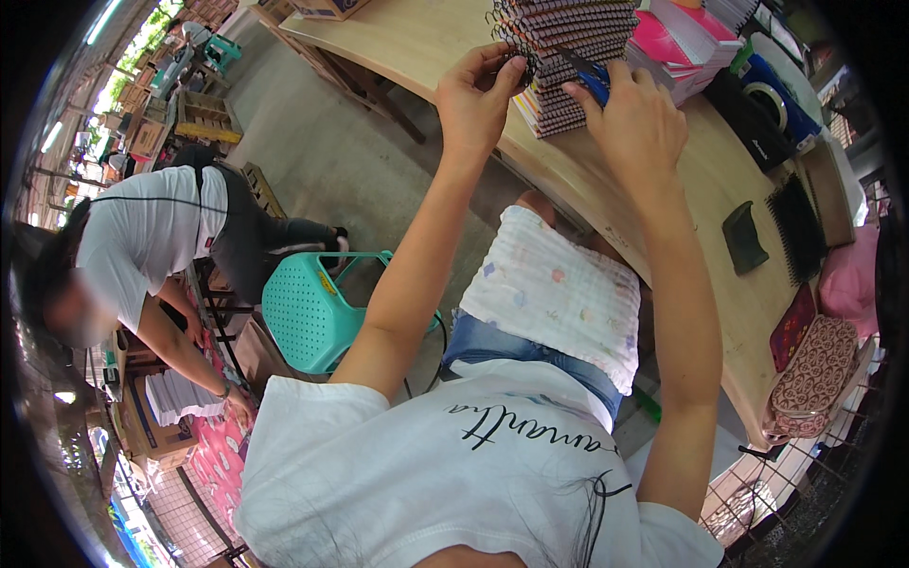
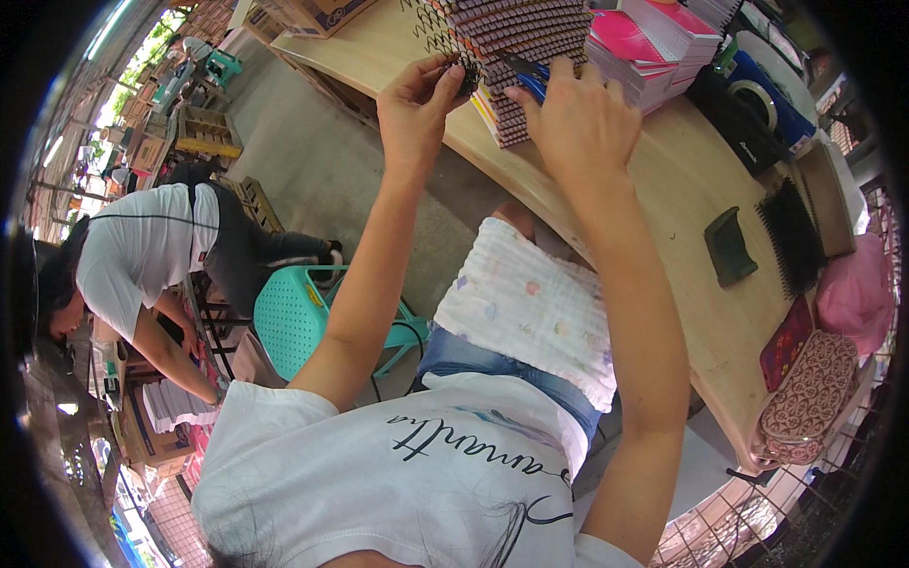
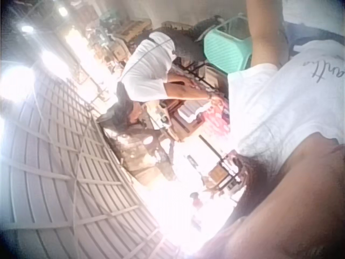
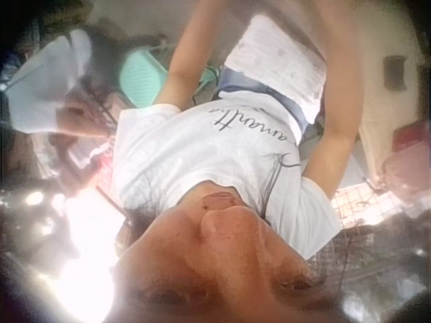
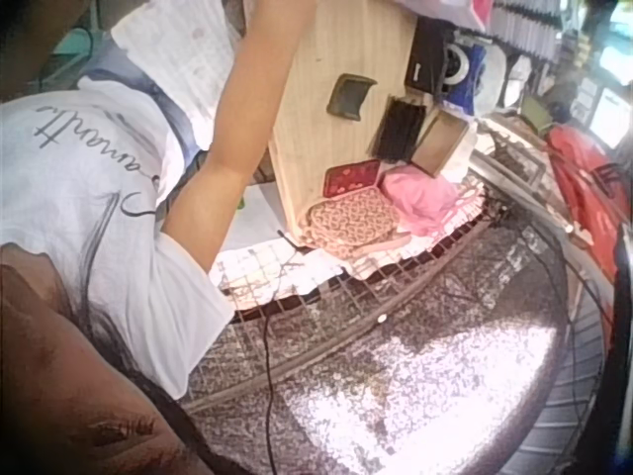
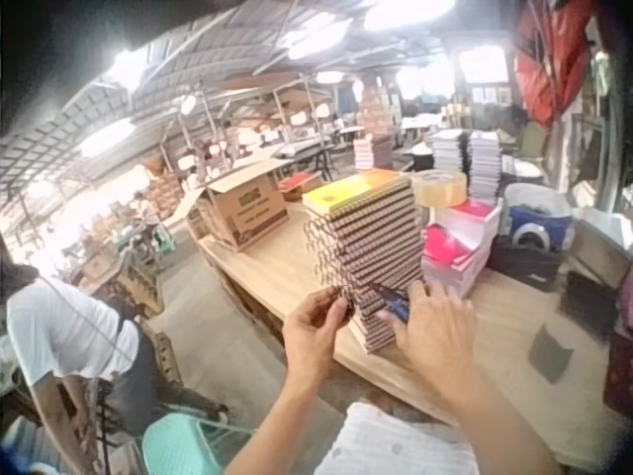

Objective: The person uses blue-handled shears to trim the excess wire from a stack of spiral-bound notebooks, handling individual notebooks and then restacking them.

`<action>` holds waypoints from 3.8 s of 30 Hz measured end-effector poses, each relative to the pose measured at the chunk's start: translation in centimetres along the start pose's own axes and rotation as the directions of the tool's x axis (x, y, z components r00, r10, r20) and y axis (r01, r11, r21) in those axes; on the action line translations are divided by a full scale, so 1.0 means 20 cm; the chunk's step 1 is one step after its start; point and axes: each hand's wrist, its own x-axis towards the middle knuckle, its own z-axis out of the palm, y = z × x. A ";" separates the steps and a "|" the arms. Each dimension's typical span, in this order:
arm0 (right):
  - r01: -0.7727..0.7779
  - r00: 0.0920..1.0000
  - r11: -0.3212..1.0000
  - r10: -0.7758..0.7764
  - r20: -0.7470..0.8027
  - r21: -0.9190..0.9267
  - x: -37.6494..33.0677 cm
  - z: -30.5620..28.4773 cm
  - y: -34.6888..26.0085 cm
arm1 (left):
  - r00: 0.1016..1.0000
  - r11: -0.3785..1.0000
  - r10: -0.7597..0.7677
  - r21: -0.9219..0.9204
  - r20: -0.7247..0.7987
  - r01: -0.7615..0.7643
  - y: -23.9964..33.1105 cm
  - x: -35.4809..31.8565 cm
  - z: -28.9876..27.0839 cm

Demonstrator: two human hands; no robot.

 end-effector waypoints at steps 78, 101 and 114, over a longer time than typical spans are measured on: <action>-0.207 0.656 -0.051 0.733 0.177 0.977 -0.68 -0.45 0.98 | 0.916 0.997 -0.074 0.035 0.394 0.066 -0.30 0.77 2.17; 0.019 0.999 0.993 -0.023 0.027 0.119 0.09 -0.19 -0.06 | 0.999 0.999 0.043 -0.006 0.030 -0.043 0.20 0.11 -0.03; 0.003 0.991 0.996 -0.015 0.135 0.084 0.13 -0.20 -0.13 | 0.999 0.997 0.045 0.055 -0.008 -0.045 0.21 0.12 -0.01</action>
